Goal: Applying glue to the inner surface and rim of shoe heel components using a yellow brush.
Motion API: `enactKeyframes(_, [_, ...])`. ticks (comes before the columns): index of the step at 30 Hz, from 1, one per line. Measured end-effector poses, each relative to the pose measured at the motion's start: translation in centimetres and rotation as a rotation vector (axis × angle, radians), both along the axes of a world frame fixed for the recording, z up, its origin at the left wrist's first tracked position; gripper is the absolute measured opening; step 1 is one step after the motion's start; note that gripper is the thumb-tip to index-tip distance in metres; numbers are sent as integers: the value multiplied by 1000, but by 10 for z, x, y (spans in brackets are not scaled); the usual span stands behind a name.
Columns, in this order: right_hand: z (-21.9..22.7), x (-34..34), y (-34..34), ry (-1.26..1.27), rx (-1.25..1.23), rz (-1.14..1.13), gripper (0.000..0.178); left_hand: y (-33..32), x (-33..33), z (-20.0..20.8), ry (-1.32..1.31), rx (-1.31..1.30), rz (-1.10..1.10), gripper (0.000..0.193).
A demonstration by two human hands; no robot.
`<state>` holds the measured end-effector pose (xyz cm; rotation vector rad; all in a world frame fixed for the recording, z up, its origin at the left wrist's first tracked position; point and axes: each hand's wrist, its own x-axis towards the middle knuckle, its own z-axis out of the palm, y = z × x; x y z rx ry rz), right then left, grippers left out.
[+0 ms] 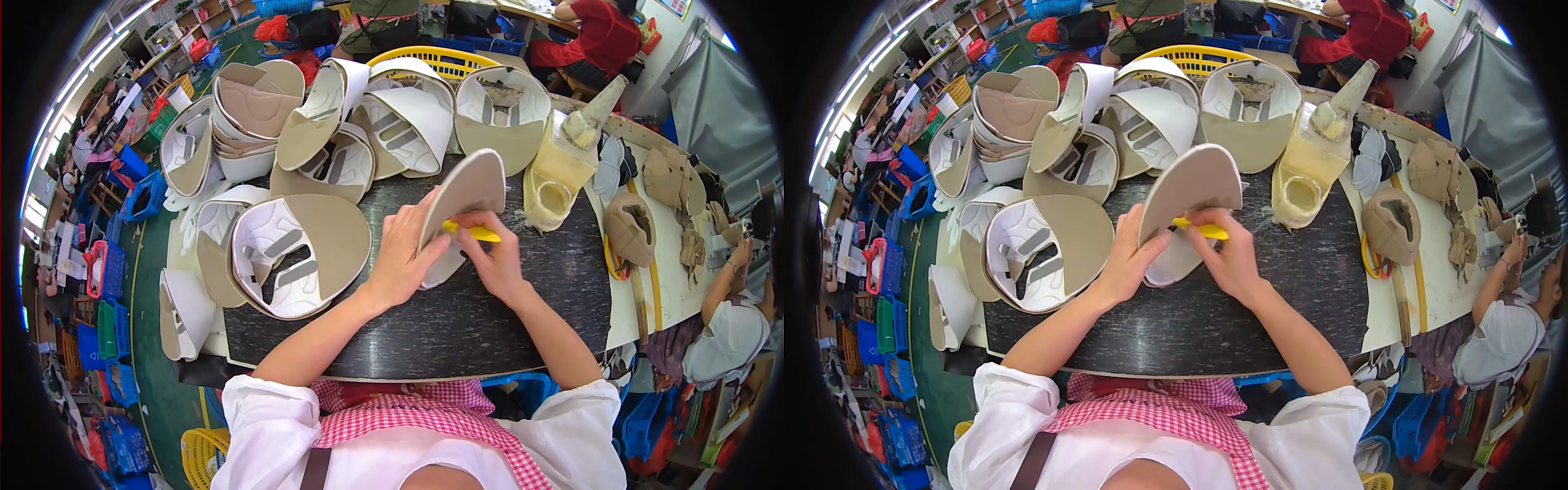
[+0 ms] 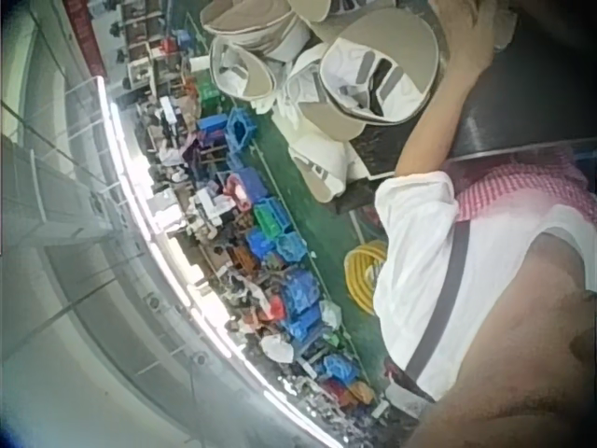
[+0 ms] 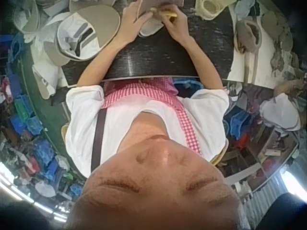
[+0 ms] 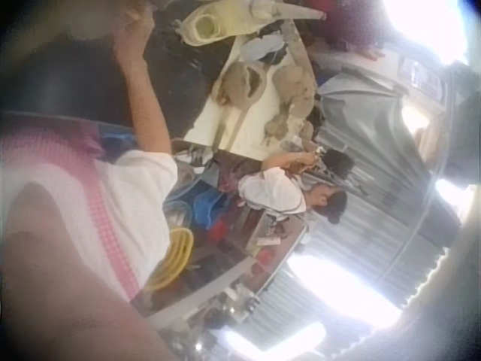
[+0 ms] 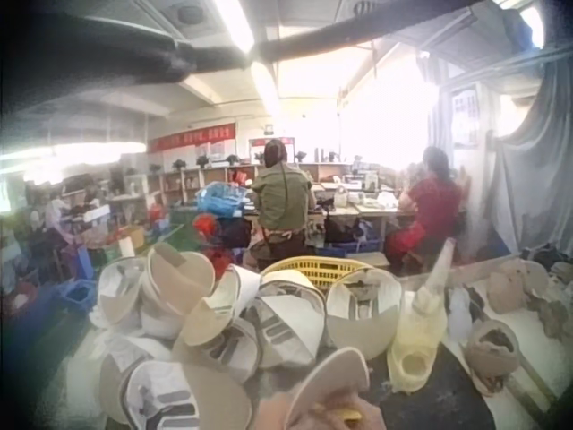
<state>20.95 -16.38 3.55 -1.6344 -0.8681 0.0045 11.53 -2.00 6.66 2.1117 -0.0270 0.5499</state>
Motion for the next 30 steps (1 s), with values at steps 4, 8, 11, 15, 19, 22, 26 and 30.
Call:
enactKeyframes(4, [-14, -13, -21, 57, -140, 178, 7, 12, 10, 12, 103, -148, -82, 56])
enactKeyframes(8, [-7, 9, -34, 107, -36, 6, 6, 17, 15, 25, 119, -150, -93, 48])
enactKeyframes(11, [-6, 6, -26, 338, -11, -36, 10, 12, 24, 26, 128, -122, -96, 39])
enactKeyframes(15, [2, 24, -79, 224, 48, -138, 10, 15, 11, 32, -12, -396, -66, 42])
enactKeyframes(19, [21, 71, -105, -189, 149, -497, 16, 10, -18, 2, -133, -195, -138, 49])
enactKeyframes(22, [25, 78, -104, 107, -114, -522, 13, 1, -37, -41, -25, -134, -109, 56])
enactKeyframes(26, [33, 42, -69, -279, 49, -137, 8, -12, -39, -33, 91, -286, -66, 56])
enactKeyframes(30, [21, 51, -29, -727, -196, -35, 4, -16, -25, -9, 287, -208, -9, 53])
